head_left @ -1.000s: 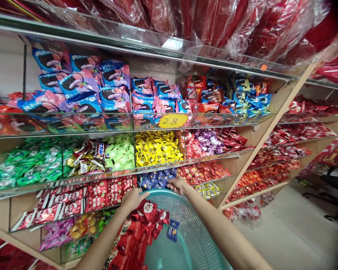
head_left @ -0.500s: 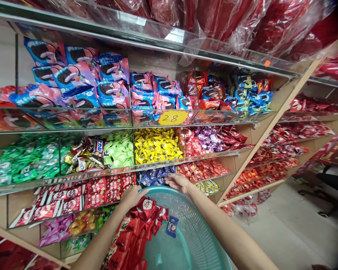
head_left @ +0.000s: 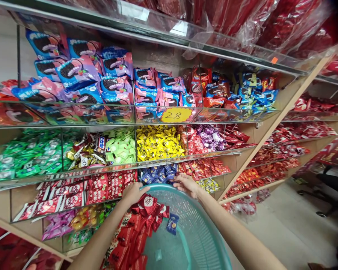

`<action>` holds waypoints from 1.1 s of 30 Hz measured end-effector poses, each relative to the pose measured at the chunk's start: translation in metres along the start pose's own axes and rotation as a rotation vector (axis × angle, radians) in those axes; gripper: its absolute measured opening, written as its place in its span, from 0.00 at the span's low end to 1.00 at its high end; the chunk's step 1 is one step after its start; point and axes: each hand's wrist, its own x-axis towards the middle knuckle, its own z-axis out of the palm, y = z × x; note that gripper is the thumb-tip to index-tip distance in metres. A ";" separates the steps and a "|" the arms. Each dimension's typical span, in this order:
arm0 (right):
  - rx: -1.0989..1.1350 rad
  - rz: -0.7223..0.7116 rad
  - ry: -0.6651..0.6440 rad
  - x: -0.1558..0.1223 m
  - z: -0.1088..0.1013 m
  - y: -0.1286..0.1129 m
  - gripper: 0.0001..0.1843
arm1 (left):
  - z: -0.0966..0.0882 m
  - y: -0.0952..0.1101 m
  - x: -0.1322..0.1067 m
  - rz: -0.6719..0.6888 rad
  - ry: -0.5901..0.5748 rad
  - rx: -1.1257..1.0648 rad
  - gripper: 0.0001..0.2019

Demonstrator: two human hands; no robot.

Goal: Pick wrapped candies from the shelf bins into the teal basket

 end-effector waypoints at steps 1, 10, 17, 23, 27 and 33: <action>-0.021 -0.014 -0.004 -0.007 -0.001 0.003 0.06 | 0.000 0.000 0.000 0.001 -0.002 -0.002 0.27; -0.319 0.139 -0.008 -0.069 -0.008 0.078 0.08 | 0.003 -0.002 0.001 0.008 0.000 0.007 0.27; -0.435 0.207 0.098 -0.059 -0.011 0.103 0.08 | 0.000 0.002 0.000 -0.006 -0.008 0.028 0.28; -0.508 0.346 -0.051 -0.059 -0.014 0.121 0.04 | 0.002 0.002 0.001 -0.001 0.010 0.053 0.26; -0.604 0.371 -0.065 -0.058 -0.013 0.127 0.04 | 0.003 0.002 0.002 0.005 0.016 0.063 0.26; -0.766 0.370 -0.037 -0.054 -0.008 0.127 0.06 | 0.002 0.002 0.002 -0.009 -0.013 0.030 0.28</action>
